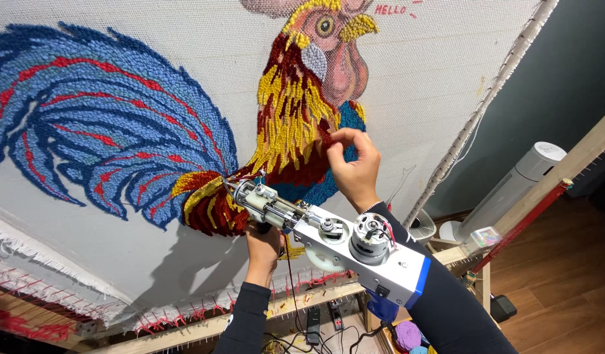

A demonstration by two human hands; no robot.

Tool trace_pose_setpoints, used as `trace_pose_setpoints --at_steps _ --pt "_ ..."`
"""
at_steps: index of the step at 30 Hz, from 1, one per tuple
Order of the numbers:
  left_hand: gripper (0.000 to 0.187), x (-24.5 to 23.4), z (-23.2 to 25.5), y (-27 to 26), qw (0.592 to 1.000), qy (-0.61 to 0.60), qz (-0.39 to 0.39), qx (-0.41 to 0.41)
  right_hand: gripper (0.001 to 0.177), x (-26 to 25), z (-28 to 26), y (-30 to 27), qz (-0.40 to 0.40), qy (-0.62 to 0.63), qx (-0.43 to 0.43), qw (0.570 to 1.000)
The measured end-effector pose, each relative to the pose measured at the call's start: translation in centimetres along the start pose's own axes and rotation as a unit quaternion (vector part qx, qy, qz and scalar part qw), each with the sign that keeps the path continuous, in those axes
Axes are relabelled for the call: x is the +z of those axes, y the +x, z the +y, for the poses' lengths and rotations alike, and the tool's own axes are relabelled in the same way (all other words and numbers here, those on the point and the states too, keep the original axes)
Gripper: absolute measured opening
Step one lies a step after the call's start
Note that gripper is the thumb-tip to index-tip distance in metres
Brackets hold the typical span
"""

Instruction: The person uses an electric tufting gun to punch red yarn into a fabric stretched on a wooden frame, filling in the yellow and red body area of a rooster design. They select a red yarn ball from a tray, thread the gun, tuft along the outline, and press loose fibers by hand.

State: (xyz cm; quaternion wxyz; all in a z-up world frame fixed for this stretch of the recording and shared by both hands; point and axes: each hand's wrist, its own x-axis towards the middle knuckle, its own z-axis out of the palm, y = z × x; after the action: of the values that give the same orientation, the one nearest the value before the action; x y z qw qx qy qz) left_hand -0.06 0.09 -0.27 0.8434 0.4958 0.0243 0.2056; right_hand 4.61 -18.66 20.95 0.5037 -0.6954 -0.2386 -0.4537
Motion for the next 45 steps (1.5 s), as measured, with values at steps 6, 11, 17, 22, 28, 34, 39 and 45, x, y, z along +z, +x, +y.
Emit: trace_pose_setpoints --at_steps 6,11,17,22,28,34,39,45 --pt "0.008 -0.7 -1.1 0.4 1.000 0.001 0.013 -0.009 0.014 -2.7 2.5 -2.0 -0.098 0.065 0.078 0.990" --pt "0.020 -0.4 -2.3 0.6 1.000 -0.014 0.024 -0.001 0.021 -6.8 -0.6 -2.4 -0.205 0.097 0.108 0.968" --pt "0.024 2.0 -1.4 0.3 0.997 0.019 0.060 -0.034 0.063 -17.3 1.5 -7.3 -0.291 0.216 0.453 0.815" --pt "0.017 7.0 1.6 -1.2 0.996 0.070 0.048 0.005 0.104 -23.8 -1.5 -10.0 -0.279 0.388 0.477 0.738" --pt "0.015 11.3 -1.0 -1.6 0.992 0.108 0.011 0.061 0.078 -25.8 0.1 -11.8 -0.238 0.240 0.467 0.817" --pt "0.018 15.9 5.0 -5.1 0.985 0.129 -0.103 0.046 0.051 -28.0 0.6 -13.5 -0.087 0.266 0.454 0.846" --pt "0.024 17.7 5.2 -5.2 0.980 0.099 -0.174 -0.002 0.044 -28.7 -2.6 -11.7 0.016 0.235 0.476 0.848" --pt "0.018 18.0 4.5 -4.6 0.971 0.075 -0.225 0.002 0.047 -29.7 -2.5 -12.0 0.000 0.293 0.435 0.851"
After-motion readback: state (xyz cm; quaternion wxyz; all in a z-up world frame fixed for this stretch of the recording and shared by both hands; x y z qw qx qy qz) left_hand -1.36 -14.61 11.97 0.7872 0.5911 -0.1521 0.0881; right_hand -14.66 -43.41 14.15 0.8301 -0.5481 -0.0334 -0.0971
